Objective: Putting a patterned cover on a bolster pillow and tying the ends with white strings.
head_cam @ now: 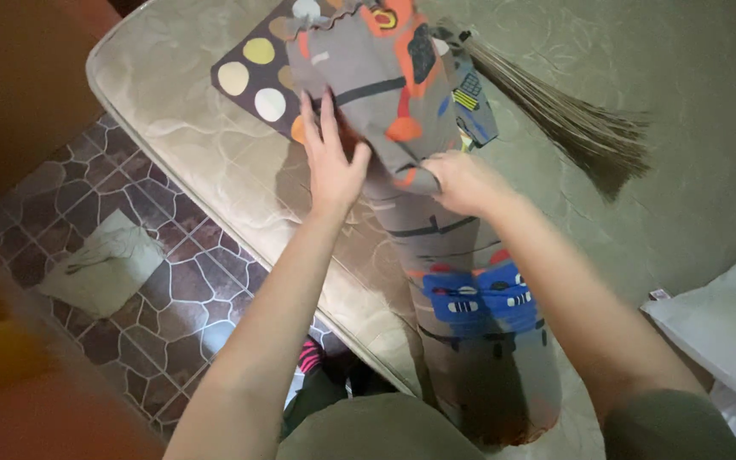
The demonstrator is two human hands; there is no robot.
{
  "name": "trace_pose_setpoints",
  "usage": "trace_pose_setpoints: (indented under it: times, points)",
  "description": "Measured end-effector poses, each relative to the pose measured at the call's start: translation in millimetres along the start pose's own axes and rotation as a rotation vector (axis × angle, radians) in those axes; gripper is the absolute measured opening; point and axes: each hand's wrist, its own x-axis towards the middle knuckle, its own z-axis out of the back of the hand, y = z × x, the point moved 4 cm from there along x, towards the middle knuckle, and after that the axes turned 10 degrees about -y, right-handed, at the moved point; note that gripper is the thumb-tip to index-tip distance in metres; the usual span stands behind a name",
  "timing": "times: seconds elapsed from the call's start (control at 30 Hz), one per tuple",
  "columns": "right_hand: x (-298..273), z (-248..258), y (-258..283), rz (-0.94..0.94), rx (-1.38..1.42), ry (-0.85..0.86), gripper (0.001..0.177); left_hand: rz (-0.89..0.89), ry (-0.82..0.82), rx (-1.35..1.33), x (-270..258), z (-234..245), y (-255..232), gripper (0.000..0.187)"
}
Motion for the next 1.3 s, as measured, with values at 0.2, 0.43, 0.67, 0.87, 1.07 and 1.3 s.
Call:
trace_pose_setpoints:
  times: [0.2, 0.43, 0.67, 0.87, 1.07, 1.3]
  points:
    - [-11, -26, 41, -0.056, -0.085, 0.191, 0.048, -0.389, -0.017, 0.447, 25, 6, 7, 0.071]
    - [-109, -81, 25, -0.314, -0.07, 0.05, 0.093, 0.103, 1.07, 0.755, -37, -62, 83, 0.092]
    - [-240, -91, 10, -0.958, -0.156, -0.162, 0.133, -0.253, 0.834, 0.738, -58, -58, 76, 0.128]
    - [-261, -87, 39, -1.131, -0.236, -0.116, 0.131, -0.437, 0.765, 0.804, -62, -59, 88, 0.133]
    - [-257, -87, 16, -1.03, -0.273, -0.248, 0.096, -0.545, 0.653, 0.831, -68, -69, 94, 0.097]
    - [-271, -71, -25, -1.107, 0.07, -0.012, 0.042, -0.603, 0.576, 0.635, -56, -53, 57, 0.021]
